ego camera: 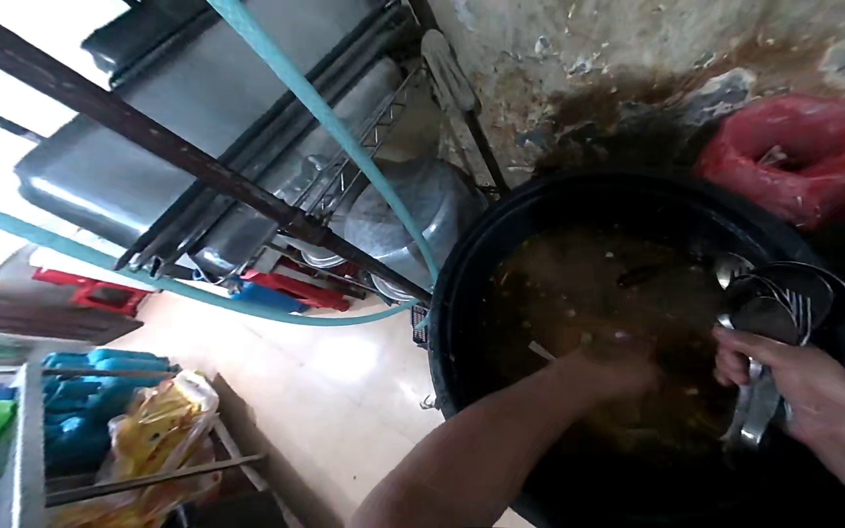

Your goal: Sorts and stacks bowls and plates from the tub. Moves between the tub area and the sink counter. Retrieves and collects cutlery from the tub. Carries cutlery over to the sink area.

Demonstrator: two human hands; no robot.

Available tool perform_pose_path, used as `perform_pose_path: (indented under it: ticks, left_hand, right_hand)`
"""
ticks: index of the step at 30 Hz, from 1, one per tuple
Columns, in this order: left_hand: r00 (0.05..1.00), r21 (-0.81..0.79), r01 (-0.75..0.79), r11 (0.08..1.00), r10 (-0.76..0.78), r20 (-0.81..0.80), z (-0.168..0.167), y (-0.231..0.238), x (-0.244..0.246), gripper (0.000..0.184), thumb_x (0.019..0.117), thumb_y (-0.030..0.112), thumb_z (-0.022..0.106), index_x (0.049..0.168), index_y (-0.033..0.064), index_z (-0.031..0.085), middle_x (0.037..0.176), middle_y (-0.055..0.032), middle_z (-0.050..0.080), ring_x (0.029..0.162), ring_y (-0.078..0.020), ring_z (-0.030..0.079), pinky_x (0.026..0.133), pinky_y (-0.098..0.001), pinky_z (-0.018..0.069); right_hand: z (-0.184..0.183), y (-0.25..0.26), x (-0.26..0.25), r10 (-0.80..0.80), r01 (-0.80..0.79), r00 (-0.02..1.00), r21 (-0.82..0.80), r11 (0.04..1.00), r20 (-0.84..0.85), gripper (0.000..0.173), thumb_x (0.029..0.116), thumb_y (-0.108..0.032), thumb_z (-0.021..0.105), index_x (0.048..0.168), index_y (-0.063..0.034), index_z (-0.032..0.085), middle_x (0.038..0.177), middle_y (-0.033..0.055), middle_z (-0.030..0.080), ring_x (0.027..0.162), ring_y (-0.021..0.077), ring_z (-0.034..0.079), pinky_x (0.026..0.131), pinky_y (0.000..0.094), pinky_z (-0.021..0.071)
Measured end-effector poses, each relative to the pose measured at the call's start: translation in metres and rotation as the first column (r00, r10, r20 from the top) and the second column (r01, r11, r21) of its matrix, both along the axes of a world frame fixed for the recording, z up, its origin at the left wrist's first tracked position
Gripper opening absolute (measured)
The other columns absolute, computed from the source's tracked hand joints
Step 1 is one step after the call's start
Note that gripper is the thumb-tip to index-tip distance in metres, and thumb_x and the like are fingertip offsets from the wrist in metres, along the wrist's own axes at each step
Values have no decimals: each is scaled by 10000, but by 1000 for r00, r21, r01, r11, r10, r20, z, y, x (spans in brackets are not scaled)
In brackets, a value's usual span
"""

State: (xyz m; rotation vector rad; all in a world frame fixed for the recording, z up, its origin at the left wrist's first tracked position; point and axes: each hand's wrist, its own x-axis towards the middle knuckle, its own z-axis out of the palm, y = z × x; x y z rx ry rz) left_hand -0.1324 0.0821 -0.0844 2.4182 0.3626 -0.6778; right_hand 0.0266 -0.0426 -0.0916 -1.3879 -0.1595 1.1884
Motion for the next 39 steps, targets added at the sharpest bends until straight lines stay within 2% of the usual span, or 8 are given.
perform_pose_path:
  ticks: [5,9,13,18,24,29,34,39]
  left_hand:
    - [999,61,18,998,-21,43,-31,-20,-15,396,1072,259,505,1440,128,564,1469,-162,549,1348,-423,507,1070,-612,456]
    - [959,96,194,976,-210,192,9,6,7,190,994,122,629,1124,64,755,1311,-109,660,1276,-316,572,1068,-519,467]
    - [930,-149,-121,981,164,329,86,22,21,161,1018,79,616,1119,5,718,1085,-153,723,1019,-267,697,924,-482,558]
    - [752,-283,-390,876,481,450,89,14,38,166,1028,99,606,1118,5,710,1114,-147,705,1032,-246,683,929,-456,553]
    - [937,50,-347,937,349,-35,52,26,10,353,1046,301,594,1267,36,669,1225,-191,682,1139,-349,663,972,-577,530]
    - [854,291,-178,940,294,-429,16,9,-33,404,1050,215,531,1411,39,565,1454,-211,540,1327,-441,513,1007,-691,434]
    - [964,286,-72,956,140,-225,-16,23,-89,309,1029,145,549,1308,85,665,1411,-159,590,1353,-377,509,1136,-604,378]
    - [936,181,-349,919,349,34,36,43,-66,337,1041,338,605,1170,51,725,1252,-165,675,1216,-330,626,1047,-524,499]
  right_hand:
    - [6,1,-3,-51,50,999,-41,998,-17,107,1028,-50,543,1033,17,626,762,117,702,604,190,684,549,307,596]
    - [6,3,-4,-75,78,997,-107,991,27,170,1023,-58,563,1154,30,627,943,137,760,765,220,752,631,341,628]
    - [12,1,-6,-26,23,1000,-123,992,-17,184,1004,-19,545,1156,34,634,921,136,731,777,209,729,688,340,628]
    - [9,-6,-2,143,-136,977,58,989,-159,254,1014,-42,412,1088,36,642,970,173,738,863,264,736,796,404,630]
    - [9,-2,-5,39,-42,999,-96,994,-33,175,1009,-28,539,849,-47,607,628,35,570,513,130,564,532,276,554]
    - [14,1,-6,-29,22,997,-107,994,-73,141,1013,-29,529,894,-23,604,621,64,623,510,173,627,539,331,598]
    - [17,4,-7,-17,-1,993,-155,988,-118,147,1052,-90,507,1029,7,615,734,110,684,575,194,673,537,322,599]
    - [13,6,-6,24,-53,985,-167,984,-171,215,1014,-42,532,1210,23,594,960,170,749,797,261,752,666,364,631]
